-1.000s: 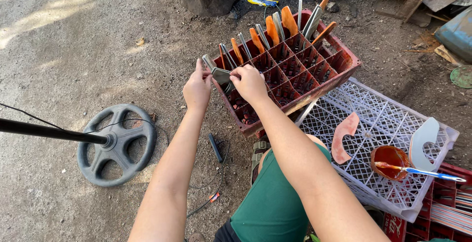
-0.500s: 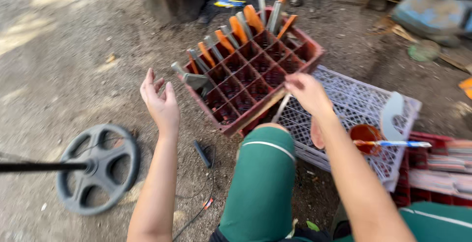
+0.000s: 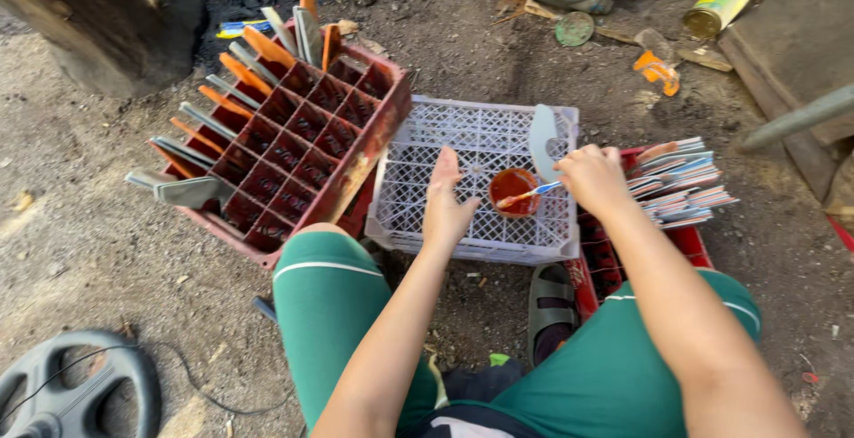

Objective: The person sits on the ground and paints several curved metal parts with a reddish-brown liquid using a small brush. They dip the brush into a container, apply the coating to each part, and place the finished pieces into a red crate.

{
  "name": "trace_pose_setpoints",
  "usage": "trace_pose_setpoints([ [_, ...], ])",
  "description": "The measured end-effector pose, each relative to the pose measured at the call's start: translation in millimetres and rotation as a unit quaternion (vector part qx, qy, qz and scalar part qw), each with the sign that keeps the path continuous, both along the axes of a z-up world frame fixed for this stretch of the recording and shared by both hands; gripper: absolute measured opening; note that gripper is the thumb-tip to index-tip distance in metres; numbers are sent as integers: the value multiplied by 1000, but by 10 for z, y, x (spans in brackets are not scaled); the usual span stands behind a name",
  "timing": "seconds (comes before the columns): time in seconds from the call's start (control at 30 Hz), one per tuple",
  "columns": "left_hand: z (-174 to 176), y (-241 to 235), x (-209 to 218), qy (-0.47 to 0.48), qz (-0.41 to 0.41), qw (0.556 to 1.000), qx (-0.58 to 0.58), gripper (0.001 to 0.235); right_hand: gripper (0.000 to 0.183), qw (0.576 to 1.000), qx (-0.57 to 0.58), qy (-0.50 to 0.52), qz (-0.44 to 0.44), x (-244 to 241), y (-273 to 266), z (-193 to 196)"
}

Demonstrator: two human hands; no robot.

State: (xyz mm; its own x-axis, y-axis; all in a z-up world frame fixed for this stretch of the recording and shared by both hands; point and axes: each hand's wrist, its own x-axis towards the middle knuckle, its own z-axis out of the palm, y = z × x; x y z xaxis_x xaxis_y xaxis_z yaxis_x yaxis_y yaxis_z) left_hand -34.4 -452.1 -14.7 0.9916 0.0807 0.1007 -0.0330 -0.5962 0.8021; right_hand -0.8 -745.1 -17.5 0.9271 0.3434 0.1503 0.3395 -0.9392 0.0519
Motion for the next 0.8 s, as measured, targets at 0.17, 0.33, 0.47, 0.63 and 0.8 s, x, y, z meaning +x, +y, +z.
trace_pose_setpoints([
  [0.17,-823,-39,175,218,104,965,106,80,28,992,15,124,-31,145,-16,-212],
  [0.33,-1071,-67,164,144,140,972,119,81,29,980,15,191,-49,211,-40,-275],
  [0.47,-1147,-75,191,130,169,971,112,77,13,976,1,214,-50,237,0,-256],
  [0.63,-1184,-14,226,210,159,964,47,55,10,986,-8,162,-40,129,58,-112],
  [0.8,-1337,11,220,198,148,968,-38,39,7,996,-45,66,-42,-125,96,251],
])
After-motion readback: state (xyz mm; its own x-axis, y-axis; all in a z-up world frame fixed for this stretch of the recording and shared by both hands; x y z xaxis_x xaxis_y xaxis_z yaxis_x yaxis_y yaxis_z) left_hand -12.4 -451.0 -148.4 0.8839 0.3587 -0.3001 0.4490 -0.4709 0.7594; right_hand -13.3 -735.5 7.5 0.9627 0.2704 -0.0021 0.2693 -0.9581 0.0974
